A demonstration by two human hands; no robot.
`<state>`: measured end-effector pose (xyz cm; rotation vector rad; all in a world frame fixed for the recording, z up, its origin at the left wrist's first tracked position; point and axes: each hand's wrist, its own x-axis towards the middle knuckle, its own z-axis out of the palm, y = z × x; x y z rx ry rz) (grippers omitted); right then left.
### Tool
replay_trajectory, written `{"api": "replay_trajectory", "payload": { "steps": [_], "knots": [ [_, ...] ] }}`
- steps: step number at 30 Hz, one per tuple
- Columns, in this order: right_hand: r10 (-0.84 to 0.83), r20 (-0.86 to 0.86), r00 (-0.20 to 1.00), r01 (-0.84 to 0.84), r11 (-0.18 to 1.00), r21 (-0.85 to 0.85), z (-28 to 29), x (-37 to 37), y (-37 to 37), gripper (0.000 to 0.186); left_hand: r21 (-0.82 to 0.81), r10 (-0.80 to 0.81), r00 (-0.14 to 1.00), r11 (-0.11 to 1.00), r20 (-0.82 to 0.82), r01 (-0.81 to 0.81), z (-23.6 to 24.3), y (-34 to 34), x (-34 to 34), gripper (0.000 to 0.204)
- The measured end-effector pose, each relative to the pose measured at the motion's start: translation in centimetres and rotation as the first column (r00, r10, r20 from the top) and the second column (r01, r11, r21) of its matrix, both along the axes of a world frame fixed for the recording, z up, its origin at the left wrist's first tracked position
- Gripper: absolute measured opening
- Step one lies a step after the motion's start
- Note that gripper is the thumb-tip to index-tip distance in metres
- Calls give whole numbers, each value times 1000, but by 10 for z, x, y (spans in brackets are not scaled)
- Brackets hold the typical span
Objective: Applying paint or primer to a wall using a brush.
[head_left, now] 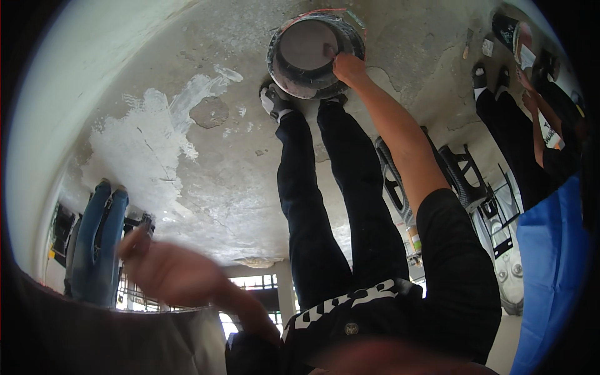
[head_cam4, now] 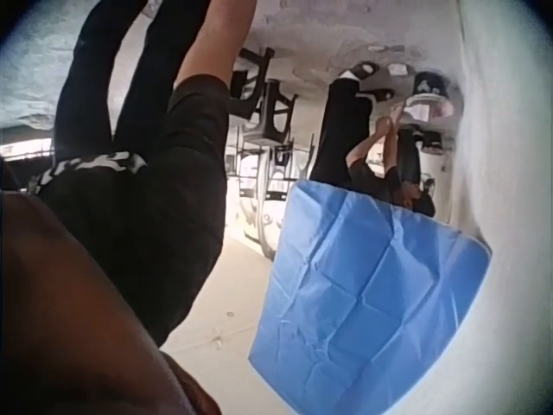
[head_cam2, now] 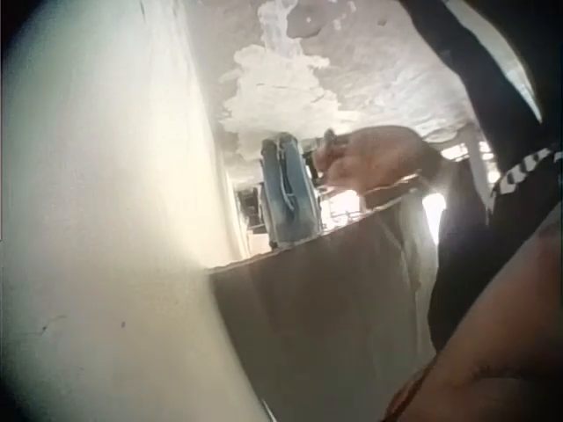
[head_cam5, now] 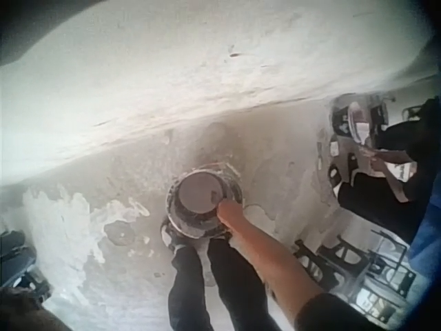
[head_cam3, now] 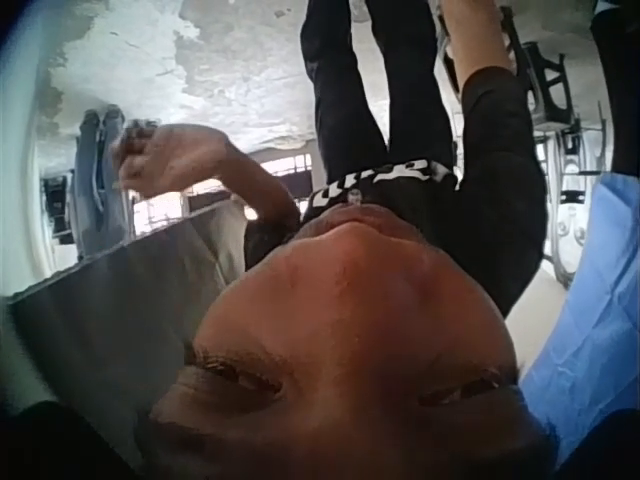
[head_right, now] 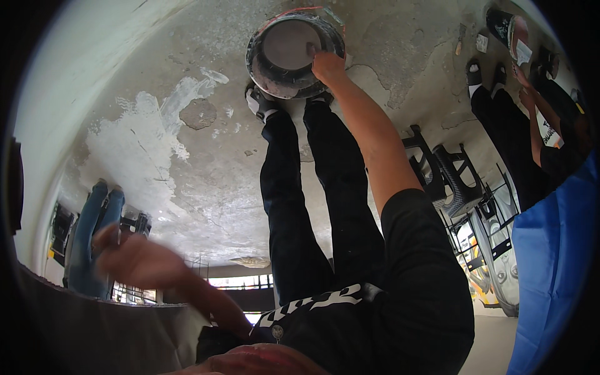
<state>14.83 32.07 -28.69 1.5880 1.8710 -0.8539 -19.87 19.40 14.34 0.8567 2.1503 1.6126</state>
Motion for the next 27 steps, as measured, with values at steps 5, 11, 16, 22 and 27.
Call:
{"api": "replay_trajectory", "payload": {
  "steps": [5,11,16,22,27],
  "knots": [
    [1,71,997,8,991,-137,9,-19,-5,28,-736,49,845,519,533,435,-100,-140,105,29],
    [81,107,991,-31,915,-403,-6,-7,-3,28,-826,-198,842,180,502,535,-93,-168,192,45],
    [-77,58,995,85,985,-148,9,-35,-21,26,-926,-241,907,65,346,371,-100,-163,193,39],
    [-160,55,986,165,981,-104,2,-25,-26,25,-927,-326,880,34,344,374,-114,-163,203,32],
    [-178,2,984,176,972,-157,4,-37,-30,29,-924,-333,874,20,353,381,-115,-162,198,32]
  ]
}}
